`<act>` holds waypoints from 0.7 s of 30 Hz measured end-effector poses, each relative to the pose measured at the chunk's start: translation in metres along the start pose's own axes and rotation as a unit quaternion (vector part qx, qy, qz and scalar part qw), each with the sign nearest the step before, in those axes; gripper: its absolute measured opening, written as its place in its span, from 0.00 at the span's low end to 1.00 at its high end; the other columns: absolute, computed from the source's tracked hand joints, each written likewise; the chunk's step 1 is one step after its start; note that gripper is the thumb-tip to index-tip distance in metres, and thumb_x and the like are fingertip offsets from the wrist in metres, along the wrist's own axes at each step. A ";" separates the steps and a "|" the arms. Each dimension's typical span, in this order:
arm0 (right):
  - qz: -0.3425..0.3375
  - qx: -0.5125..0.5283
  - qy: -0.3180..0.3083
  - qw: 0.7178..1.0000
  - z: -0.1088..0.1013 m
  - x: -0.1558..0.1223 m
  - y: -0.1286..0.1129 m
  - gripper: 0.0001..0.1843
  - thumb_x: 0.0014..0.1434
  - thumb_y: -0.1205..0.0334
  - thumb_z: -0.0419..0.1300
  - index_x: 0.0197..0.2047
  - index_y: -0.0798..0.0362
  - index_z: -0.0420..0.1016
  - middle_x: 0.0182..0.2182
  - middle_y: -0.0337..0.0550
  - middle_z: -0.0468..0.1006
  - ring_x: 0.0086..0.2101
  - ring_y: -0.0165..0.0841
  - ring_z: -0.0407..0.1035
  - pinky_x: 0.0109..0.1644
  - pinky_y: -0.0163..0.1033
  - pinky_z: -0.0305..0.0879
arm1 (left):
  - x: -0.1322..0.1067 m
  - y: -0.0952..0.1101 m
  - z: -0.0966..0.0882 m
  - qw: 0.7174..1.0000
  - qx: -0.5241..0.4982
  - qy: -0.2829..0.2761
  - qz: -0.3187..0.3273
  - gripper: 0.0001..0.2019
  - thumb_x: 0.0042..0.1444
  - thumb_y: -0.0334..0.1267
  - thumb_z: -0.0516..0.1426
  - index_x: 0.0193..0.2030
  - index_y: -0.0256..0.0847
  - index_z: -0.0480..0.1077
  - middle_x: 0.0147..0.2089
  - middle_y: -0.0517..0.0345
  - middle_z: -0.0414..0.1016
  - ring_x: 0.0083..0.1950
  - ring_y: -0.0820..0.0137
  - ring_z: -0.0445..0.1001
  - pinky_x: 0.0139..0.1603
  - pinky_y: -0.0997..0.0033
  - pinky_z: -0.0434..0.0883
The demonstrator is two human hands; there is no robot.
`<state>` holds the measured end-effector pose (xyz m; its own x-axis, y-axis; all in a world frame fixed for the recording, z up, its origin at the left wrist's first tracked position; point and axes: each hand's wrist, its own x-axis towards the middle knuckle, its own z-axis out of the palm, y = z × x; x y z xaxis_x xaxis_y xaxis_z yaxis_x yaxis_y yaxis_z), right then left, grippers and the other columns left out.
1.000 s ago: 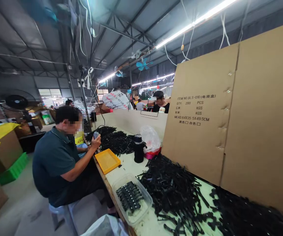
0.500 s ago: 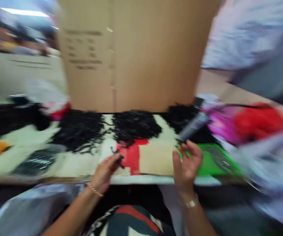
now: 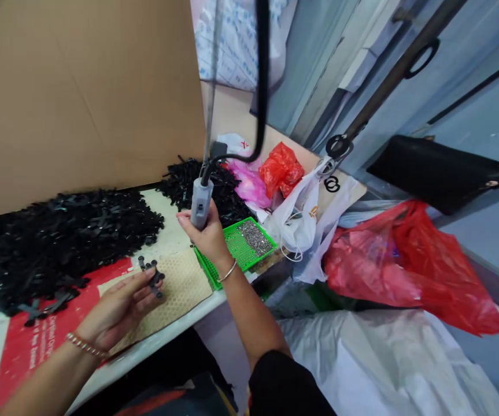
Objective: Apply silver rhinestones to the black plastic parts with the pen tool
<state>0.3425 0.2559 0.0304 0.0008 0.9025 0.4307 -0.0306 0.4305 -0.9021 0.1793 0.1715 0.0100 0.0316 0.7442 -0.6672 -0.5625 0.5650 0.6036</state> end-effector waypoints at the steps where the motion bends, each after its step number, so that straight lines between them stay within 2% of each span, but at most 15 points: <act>1: -0.006 0.000 0.007 1.000 -0.007 0.003 -0.004 0.19 0.57 0.54 0.63 0.47 0.50 0.61 0.34 0.39 0.75 0.33 0.31 0.70 0.44 0.39 0.69 | 0.008 -0.003 0.006 1.000 -0.001 0.004 -0.005 0.05 0.59 0.23 0.55 0.34 0.31 0.72 0.31 0.50 0.77 0.28 0.72 0.76 0.28 0.78 0.75; 5: -0.009 -0.008 0.083 0.996 -0.039 0.007 -0.002 0.17 0.54 0.57 0.64 0.45 0.51 0.66 0.25 0.34 0.70 0.24 0.27 0.65 0.30 0.32 0.66 | 0.024 -0.017 0.017 0.999 -0.005 0.047 -0.007 0.05 0.60 0.24 0.55 0.35 0.31 0.72 0.34 0.49 0.78 0.32 0.72 0.77 0.34 0.77 0.76; 10: 0.007 -0.008 0.165 0.986 -0.064 0.005 0.029 0.18 0.56 0.52 0.62 0.46 0.54 0.69 0.17 0.30 0.63 0.17 0.25 0.57 0.21 0.30 0.57 | 0.020 -0.020 0.024 0.996 -0.005 0.086 0.002 0.06 0.59 0.24 0.56 0.33 0.32 0.72 0.33 0.52 0.78 0.30 0.74 0.76 0.35 0.77 0.76; 15: 0.012 -0.002 0.186 0.983 -0.072 0.010 0.046 0.20 0.55 0.49 0.62 0.46 0.54 0.71 0.17 0.30 0.63 0.17 0.25 0.56 0.20 0.30 0.54 | 0.019 -0.022 0.026 0.994 -0.008 0.110 0.015 0.07 0.59 0.24 0.56 0.32 0.32 0.73 0.32 0.53 0.77 0.32 0.73 0.76 0.35 0.77 0.76; 21: 0.015 0.009 0.168 0.986 -0.071 0.015 0.050 0.20 0.55 0.49 0.61 0.46 0.54 0.71 0.16 0.30 0.62 0.17 0.25 0.56 0.20 0.30 0.55 | 0.021 -0.027 0.023 0.984 -0.061 0.155 0.056 0.08 0.60 0.25 0.56 0.30 0.34 0.73 0.32 0.58 0.76 0.33 0.74 0.76 0.47 0.68 0.75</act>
<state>0.4123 0.2924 -0.0103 0.3308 0.8691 0.3679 -0.0535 0.4064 -0.9121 0.2137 0.1802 -0.0106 -0.2802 0.6442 -0.7117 -0.6438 0.4239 0.6371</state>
